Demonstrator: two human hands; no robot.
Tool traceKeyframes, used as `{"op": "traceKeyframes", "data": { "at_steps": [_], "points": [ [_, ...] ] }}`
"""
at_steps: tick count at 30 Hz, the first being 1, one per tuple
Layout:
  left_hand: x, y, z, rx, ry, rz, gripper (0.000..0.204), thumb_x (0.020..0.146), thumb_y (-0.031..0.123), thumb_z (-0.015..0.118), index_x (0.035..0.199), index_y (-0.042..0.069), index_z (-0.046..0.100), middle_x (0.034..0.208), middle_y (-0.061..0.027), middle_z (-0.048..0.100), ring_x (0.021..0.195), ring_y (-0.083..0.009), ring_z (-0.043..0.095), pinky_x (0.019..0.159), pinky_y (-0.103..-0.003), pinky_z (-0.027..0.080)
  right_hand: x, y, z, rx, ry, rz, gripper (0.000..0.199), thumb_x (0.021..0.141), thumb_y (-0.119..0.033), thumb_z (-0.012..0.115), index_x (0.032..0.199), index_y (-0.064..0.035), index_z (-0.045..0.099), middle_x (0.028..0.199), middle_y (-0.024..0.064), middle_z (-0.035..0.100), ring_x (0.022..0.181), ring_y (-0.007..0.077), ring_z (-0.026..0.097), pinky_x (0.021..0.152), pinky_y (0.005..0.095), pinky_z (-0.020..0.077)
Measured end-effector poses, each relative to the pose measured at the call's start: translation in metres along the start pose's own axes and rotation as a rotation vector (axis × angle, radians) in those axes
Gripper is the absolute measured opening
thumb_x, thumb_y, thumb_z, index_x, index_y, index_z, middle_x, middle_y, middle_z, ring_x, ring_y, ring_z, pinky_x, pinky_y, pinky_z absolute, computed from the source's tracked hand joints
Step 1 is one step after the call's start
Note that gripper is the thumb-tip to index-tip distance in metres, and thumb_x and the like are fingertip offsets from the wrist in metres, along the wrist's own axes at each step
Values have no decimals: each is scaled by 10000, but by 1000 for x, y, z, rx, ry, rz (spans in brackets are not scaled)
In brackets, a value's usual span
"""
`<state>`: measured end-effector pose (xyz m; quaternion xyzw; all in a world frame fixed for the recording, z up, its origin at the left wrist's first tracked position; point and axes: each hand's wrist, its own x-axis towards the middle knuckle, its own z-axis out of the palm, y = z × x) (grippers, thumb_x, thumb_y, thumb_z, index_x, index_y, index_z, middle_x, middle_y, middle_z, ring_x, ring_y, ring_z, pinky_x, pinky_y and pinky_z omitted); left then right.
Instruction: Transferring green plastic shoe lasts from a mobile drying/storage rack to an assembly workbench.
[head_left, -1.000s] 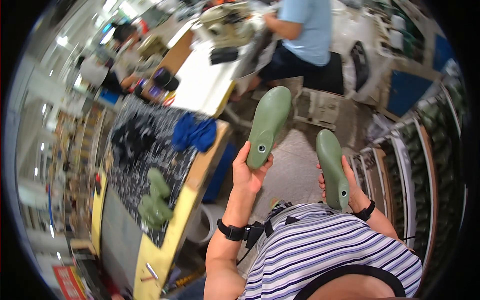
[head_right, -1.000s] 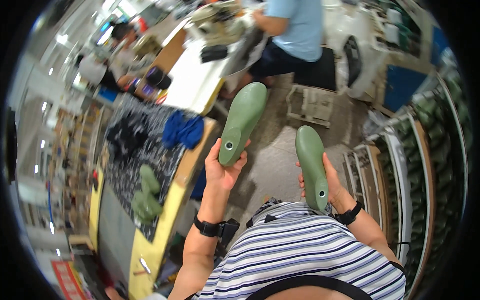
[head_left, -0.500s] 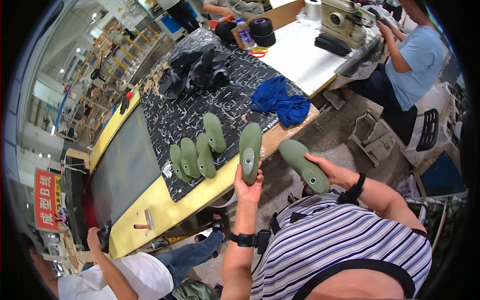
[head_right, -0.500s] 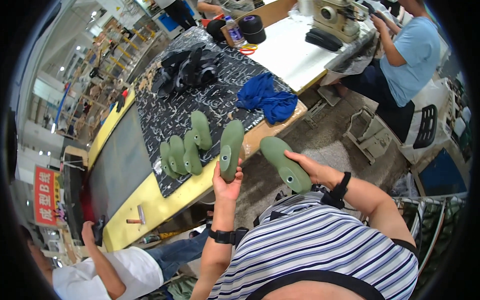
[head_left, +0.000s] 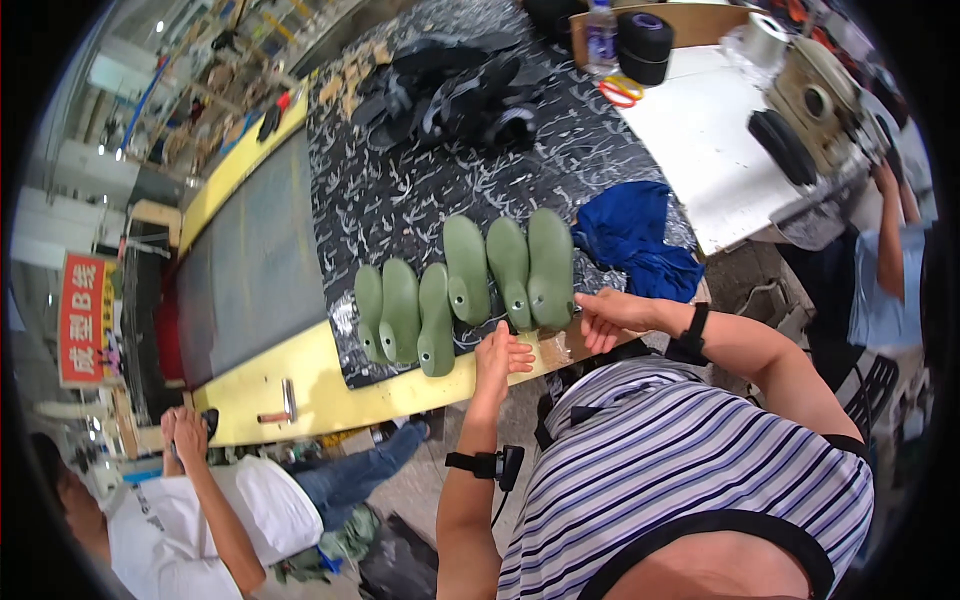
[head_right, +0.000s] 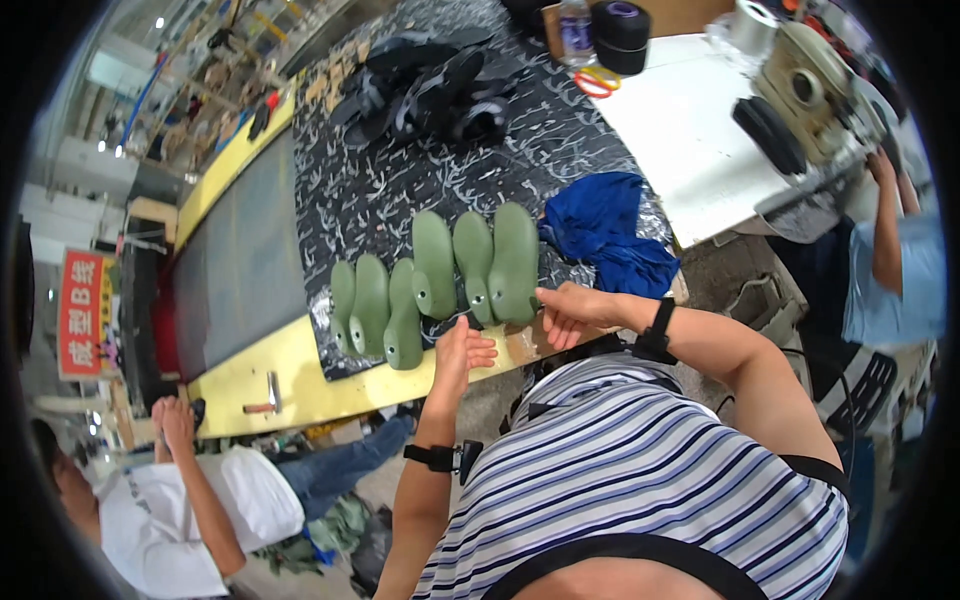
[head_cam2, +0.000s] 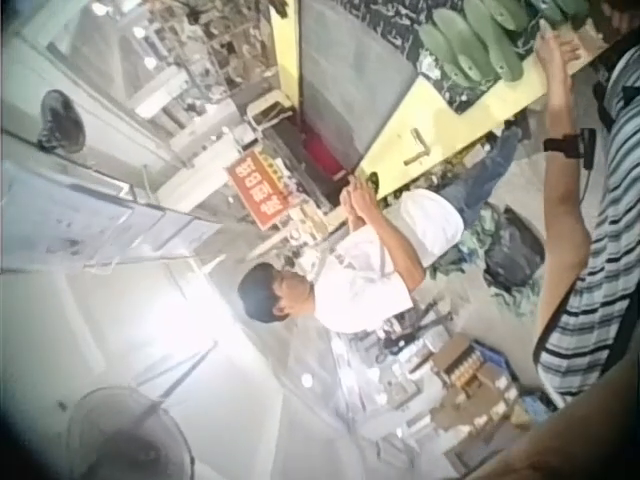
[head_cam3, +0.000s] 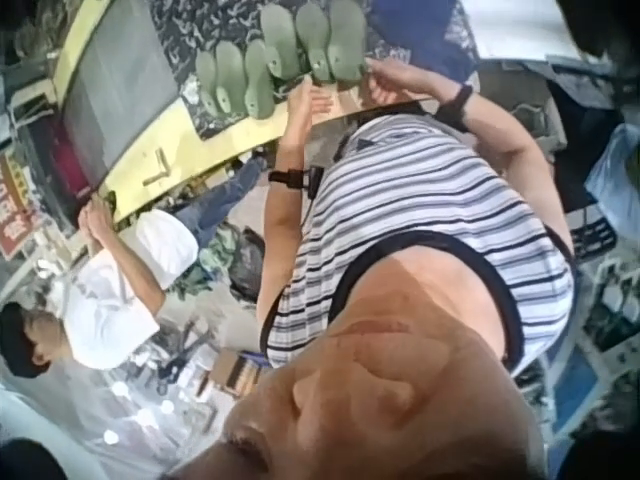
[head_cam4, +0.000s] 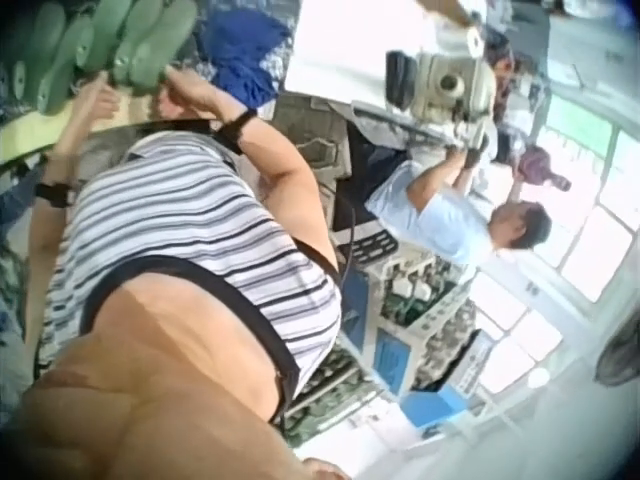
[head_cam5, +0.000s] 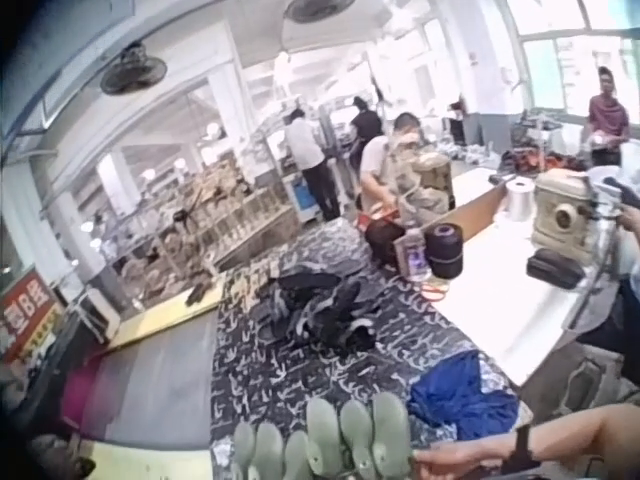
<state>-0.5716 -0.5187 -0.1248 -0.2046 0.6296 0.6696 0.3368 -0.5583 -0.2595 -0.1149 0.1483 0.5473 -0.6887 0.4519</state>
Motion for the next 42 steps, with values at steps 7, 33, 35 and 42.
{"op": "traceKeyframes", "data": {
  "at_steps": [7,33,35,42],
  "points": [
    [-10,5,13,125,377,397,171,893,146,559,940,-18,565,812,-84,616,653,-144,591,565,-255,487,40,-55,-15,46,226,-242,413,945,-383,410,779,-22,520,612,70,583,494,149,577,460,253,474],
    [25,25,-191,707,1425,436,573,663,354,775,937,-105,567,1013,-240,474,942,-427,509,806,-476,439,3,-26,12,-158,358,-367,374,953,-340,410,836,-15,552,688,53,583,587,130,584,524,241,470],
    [13,18,-198,752,1430,427,619,690,349,754,1049,-93,510,1057,-241,459,962,-432,499,810,-497,431,-2,-25,20,-176,340,-383,352,953,-317,420,831,-17,556,690,50,584,601,123,584,536,240,472],
    [-21,-17,-112,952,913,1047,552,793,190,629,1216,-69,387,1118,-271,471,1009,-427,475,838,-488,395,-16,-23,39,-377,451,-468,333,942,-255,435,769,6,548,671,57,584,599,124,576,539,258,476]
  ]
}}
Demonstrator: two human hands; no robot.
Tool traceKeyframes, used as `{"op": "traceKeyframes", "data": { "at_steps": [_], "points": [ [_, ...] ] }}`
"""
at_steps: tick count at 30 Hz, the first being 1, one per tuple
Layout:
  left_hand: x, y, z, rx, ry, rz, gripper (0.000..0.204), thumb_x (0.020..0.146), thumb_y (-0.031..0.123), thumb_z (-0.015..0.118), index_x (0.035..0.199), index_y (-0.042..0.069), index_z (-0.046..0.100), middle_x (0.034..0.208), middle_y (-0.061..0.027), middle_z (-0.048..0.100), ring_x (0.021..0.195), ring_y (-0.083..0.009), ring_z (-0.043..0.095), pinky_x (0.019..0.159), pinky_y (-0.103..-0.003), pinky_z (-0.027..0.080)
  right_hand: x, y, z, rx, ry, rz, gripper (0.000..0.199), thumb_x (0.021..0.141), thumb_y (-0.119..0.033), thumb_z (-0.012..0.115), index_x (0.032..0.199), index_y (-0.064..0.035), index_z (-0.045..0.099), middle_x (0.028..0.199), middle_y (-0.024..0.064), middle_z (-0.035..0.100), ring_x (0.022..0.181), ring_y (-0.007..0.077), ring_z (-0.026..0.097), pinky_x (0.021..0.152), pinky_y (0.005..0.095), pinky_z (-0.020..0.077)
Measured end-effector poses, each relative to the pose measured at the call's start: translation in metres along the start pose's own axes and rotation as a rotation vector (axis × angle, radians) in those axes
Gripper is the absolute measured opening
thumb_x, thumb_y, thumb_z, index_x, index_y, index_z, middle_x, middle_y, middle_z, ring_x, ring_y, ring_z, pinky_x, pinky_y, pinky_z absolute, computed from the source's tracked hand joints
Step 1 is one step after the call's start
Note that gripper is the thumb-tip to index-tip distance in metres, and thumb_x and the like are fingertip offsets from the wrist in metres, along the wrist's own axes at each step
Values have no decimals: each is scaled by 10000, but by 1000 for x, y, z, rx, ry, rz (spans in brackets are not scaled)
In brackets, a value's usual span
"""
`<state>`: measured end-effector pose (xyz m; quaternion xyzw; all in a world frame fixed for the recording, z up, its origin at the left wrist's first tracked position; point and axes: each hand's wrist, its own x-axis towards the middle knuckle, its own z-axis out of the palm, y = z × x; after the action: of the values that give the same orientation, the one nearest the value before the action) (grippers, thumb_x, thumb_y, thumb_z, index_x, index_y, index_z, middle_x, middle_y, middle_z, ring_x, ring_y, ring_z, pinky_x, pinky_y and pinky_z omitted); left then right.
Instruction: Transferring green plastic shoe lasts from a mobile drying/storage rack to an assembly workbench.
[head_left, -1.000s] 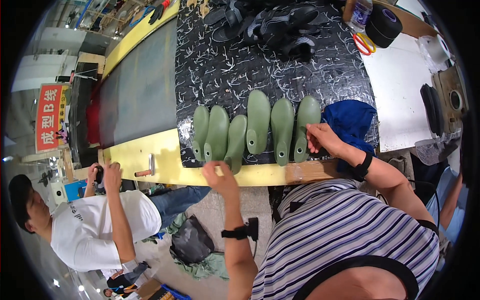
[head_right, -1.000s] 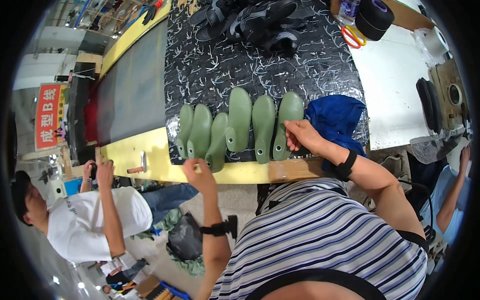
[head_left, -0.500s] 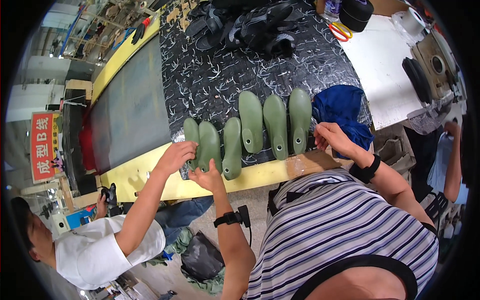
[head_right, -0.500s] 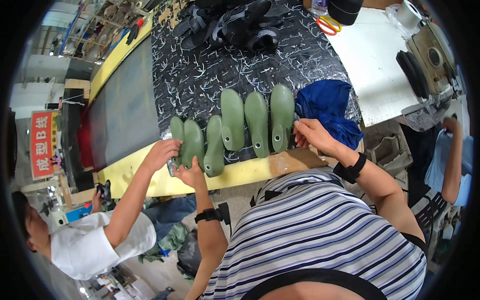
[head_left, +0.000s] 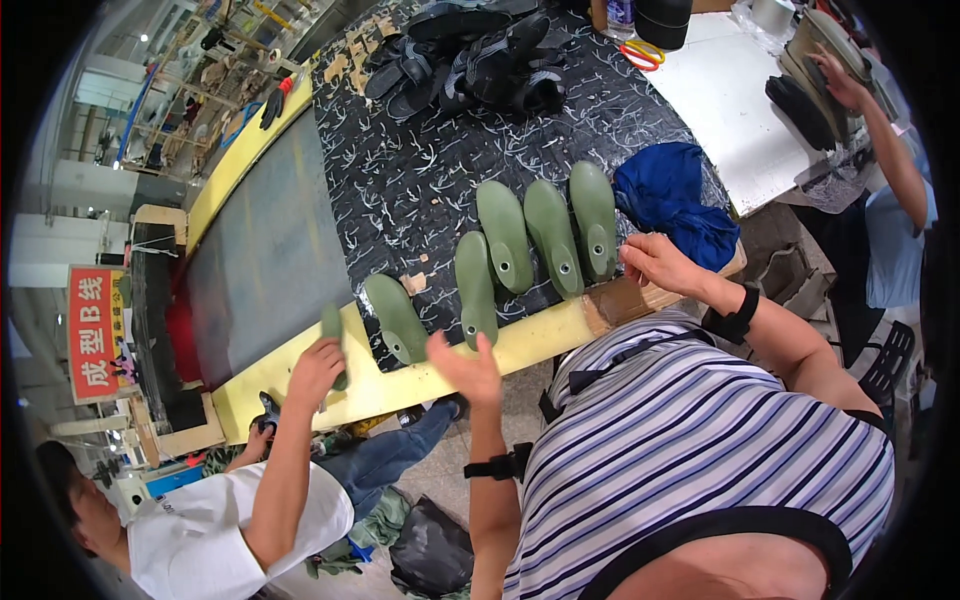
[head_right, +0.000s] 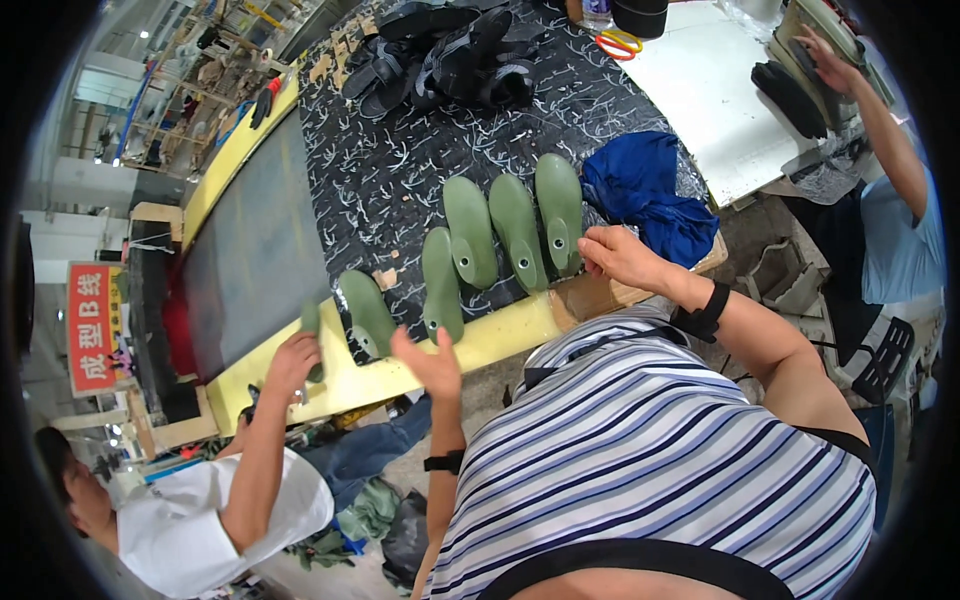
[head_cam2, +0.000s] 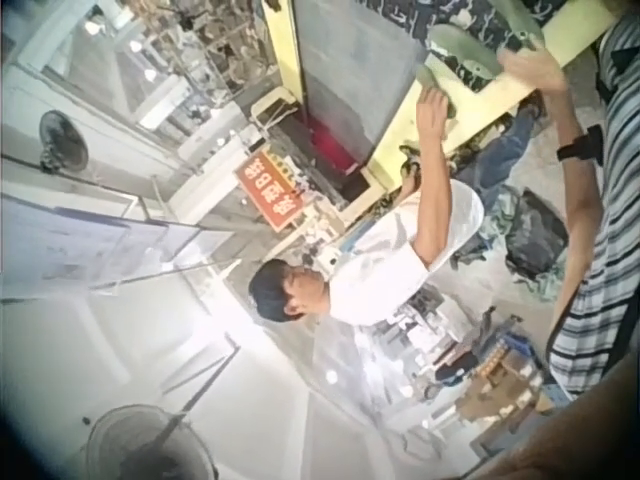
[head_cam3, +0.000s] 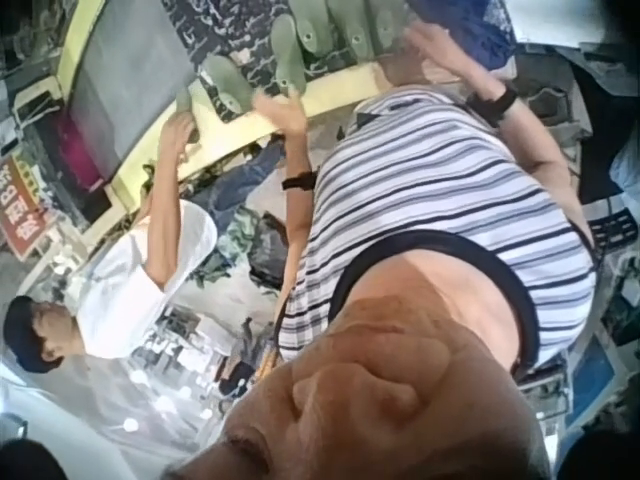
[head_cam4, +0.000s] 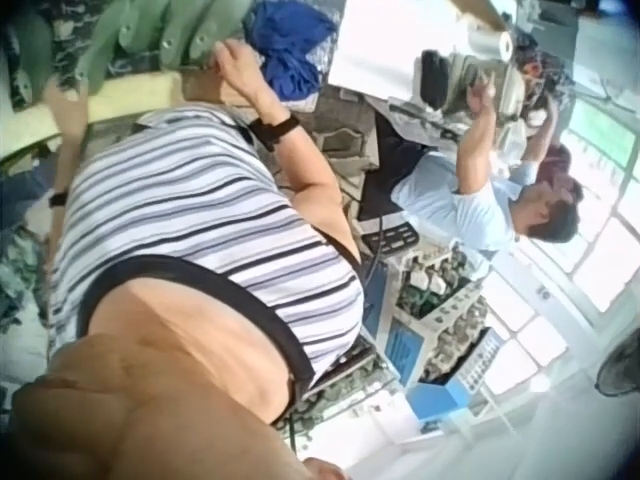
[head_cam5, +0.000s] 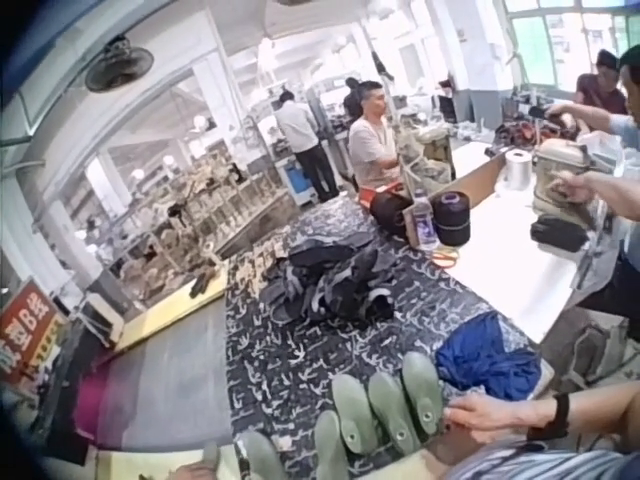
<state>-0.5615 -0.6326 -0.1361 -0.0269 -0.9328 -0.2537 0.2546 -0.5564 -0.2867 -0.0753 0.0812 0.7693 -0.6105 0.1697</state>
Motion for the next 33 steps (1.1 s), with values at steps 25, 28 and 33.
{"op": "traceKeyframes", "data": {
  "at_steps": [25,28,33],
  "points": [
    [64,42,51,280,-118,-84,482,640,326,747,867,-88,652,1273,-211,446,1046,-400,491,845,-489,397,-6,20,-12,-219,76,-178,288,910,-240,462,795,7,554,650,153,589,620,300,594,595,385,458],
    [58,17,41,384,-76,-187,491,659,350,729,894,-76,661,1280,-200,447,1063,-398,483,863,-502,382,-9,20,-10,-401,34,-159,273,891,-262,478,838,-13,578,742,202,599,761,394,583,675,460,443],
    [65,-2,26,410,-171,-209,495,696,363,702,923,-74,651,1290,-223,430,1084,-413,477,888,-523,357,-15,17,3,-340,183,-150,285,872,-271,527,998,-16,542,858,207,608,836,379,589,731,455,452]
  ]
}}
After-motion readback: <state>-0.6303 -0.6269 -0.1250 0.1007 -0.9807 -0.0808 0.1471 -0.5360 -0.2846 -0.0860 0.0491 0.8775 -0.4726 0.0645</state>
